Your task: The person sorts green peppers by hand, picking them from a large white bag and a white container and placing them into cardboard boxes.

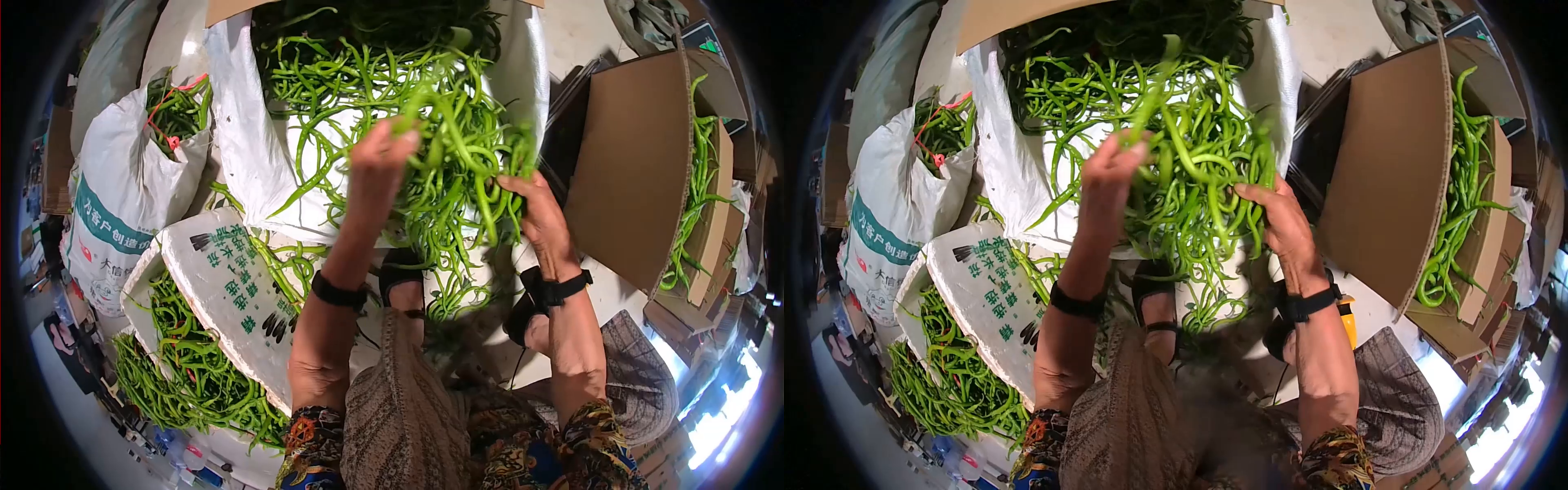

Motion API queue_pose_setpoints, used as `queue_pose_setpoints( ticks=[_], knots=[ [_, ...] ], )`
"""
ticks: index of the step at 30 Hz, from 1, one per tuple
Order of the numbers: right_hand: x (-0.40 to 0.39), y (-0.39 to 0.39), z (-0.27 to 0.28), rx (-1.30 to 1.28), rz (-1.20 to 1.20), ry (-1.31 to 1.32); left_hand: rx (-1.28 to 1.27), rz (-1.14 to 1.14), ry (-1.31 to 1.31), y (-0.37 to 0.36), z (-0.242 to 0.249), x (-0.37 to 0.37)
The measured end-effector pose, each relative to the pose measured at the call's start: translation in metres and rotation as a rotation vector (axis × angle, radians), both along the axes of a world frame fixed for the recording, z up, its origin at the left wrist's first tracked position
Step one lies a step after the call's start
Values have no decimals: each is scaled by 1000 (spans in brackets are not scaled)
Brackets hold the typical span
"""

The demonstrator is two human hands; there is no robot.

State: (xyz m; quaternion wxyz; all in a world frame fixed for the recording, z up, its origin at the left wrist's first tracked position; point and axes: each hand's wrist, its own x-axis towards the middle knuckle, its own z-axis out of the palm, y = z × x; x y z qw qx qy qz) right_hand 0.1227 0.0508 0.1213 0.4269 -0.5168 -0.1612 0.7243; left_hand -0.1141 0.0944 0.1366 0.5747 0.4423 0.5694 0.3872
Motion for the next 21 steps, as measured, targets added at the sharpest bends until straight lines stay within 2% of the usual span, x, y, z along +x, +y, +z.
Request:
queue_pose_setpoints(
  ticks=[2,5,6,9,10,11,14,17,19,21],
  knots=[
    [22,-3,-43,-130,60,-143,-79,215,134,1,-3,-14],
    [22,-10,-43,-99,-19,-16,133,348,137,-17,1,-35],
    [21,-11,-43,-88,-44,17,309,384,206,-22,14,-35],
    [25,-17,-54,-77,19,24,449,457,309,-35,36,-41],
    [16,-13,-40,-77,57,25,456,454,340,-40,44,-42],
    [10,-14,-21,-78,54,51,385,449,114,-43,50,-38],
    [6,-16,-23,-61,95,82,44,278,-206,-42,37,-37],
    [7,-20,-43,-68,20,118,116,140,245,-16,-19,-30],
    [-1,-20,-45,-104,-49,99,468,63,518,6,-56,-12],
    [-3,-20,-45,-111,-48,75,561,11,646,21,-83,9]
  ],
)
